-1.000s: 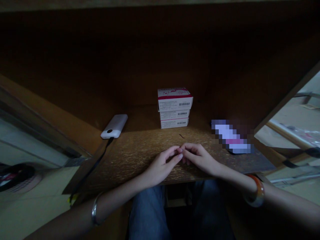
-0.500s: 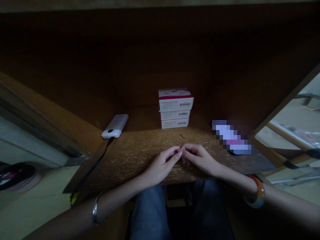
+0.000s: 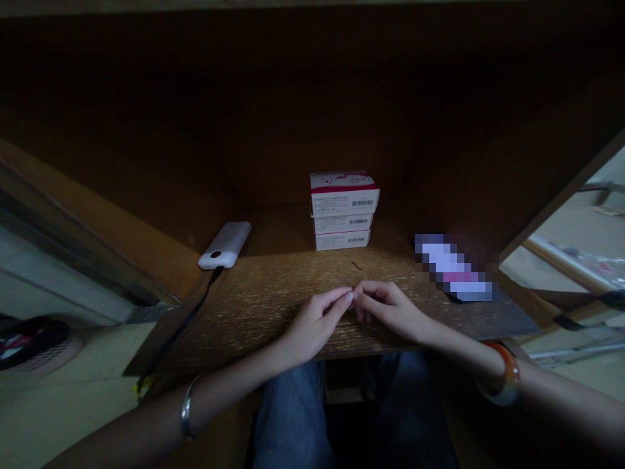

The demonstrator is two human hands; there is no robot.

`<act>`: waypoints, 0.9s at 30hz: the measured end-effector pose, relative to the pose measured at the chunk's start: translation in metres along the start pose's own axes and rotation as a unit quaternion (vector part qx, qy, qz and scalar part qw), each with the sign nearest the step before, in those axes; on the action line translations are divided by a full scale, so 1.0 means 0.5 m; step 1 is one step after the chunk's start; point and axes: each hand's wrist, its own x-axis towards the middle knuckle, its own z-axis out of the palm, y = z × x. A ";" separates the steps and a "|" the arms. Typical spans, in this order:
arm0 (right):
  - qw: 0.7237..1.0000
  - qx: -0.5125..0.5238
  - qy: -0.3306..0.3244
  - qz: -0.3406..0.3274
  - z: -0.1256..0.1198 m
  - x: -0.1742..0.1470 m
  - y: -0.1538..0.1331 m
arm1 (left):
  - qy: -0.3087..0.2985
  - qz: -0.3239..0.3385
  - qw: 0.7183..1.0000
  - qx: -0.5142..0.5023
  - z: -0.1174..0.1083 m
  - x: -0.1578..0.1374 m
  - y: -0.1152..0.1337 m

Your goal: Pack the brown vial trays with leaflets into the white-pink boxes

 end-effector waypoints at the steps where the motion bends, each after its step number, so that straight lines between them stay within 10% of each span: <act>1: 1.000 0.003 -0.002 -0.001 0.000 0.000 0.001 | 0.003 -0.003 1.000 0.001 0.000 -0.001 -0.001; 27: 0.999 -0.034 0.001 0.013 0.002 -0.001 -0.010 | -0.008 0.019 0.999 0.024 -0.002 -0.010 0.004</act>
